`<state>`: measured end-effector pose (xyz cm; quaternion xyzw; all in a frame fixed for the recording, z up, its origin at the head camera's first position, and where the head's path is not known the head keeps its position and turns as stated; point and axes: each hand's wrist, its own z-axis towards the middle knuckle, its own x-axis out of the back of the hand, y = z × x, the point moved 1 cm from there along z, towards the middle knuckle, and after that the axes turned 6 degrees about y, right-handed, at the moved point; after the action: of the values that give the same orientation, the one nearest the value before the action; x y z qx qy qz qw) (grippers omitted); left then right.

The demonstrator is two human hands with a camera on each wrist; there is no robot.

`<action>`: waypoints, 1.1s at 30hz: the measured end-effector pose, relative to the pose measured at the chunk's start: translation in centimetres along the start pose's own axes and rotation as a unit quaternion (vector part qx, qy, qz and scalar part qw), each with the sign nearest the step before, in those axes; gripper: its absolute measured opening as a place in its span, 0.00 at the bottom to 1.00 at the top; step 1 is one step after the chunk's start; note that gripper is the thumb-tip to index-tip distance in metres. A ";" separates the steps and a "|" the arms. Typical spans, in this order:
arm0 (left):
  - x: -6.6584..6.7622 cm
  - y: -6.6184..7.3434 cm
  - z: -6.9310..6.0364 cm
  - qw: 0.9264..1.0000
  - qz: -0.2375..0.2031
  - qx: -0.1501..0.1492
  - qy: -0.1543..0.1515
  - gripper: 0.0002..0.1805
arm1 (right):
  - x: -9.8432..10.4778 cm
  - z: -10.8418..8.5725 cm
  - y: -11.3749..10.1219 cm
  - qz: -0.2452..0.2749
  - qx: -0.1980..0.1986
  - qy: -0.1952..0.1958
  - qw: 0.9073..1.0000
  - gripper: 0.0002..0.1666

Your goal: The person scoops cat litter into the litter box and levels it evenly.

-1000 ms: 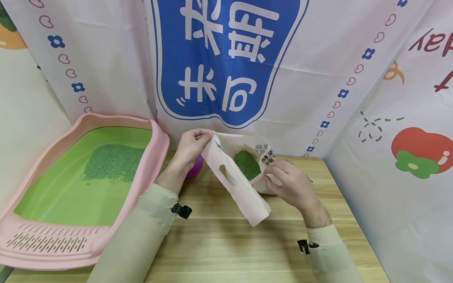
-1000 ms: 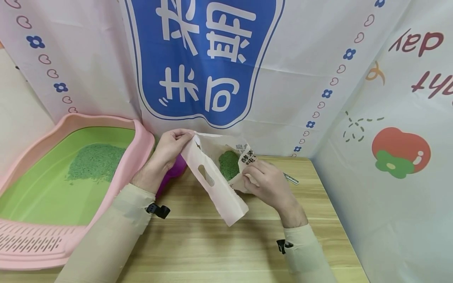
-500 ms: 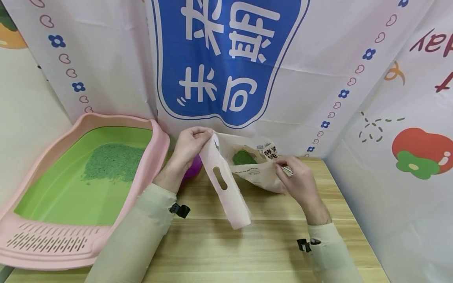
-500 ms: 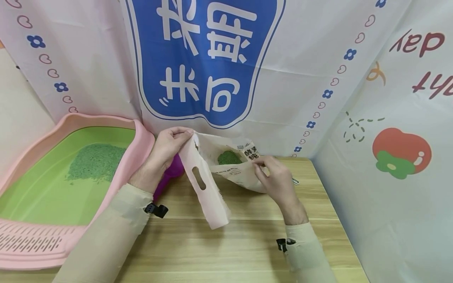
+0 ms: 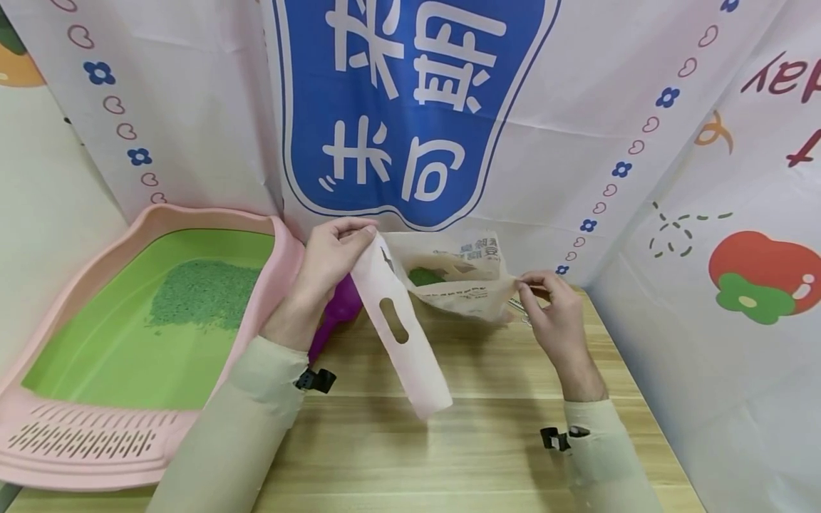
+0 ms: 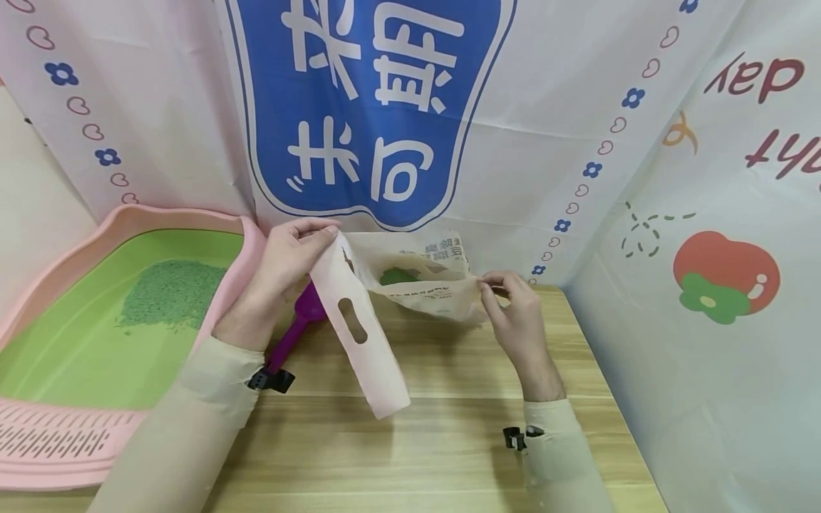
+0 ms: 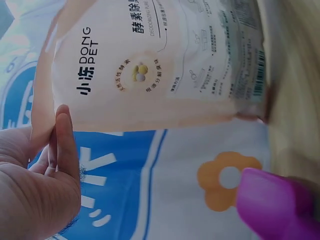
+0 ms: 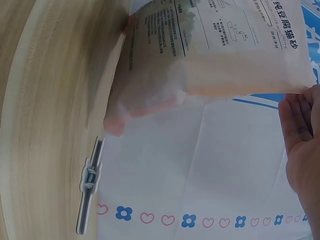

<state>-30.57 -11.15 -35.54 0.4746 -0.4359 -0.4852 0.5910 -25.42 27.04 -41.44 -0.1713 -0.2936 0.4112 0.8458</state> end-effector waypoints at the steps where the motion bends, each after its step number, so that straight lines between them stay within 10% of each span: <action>1: 0.1 0.3 -0.1 1.000 -0.005 -0.002 0.001 0.19 | 0.0 0.1 0.0 0.002 -0.009 0.004 1.000 0.05; 11: 0.4 3.2 -1.1 0.997 -0.074 -0.012 -0.011 0.19 | 0.6 1.0 -0.5 0.136 -0.153 0.025 0.979 0.08; 24: 0.8 2.4 -1.3 0.994 -0.027 -0.061 -0.092 0.19 | 0.4 0.9 0.2 0.162 -0.222 0.007 0.961 0.07; 33: 1.5 0.7 -1.5 0.972 0.090 -0.140 -0.167 0.22 | 0.1 0.9 0.2 0.166 -0.239 0.001 0.957 0.06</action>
<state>-28.73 -12.34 -35.04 0.2586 -0.4973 -0.5587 0.6113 -26.11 27.28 -40.81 -0.4157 -0.3495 0.4637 0.7000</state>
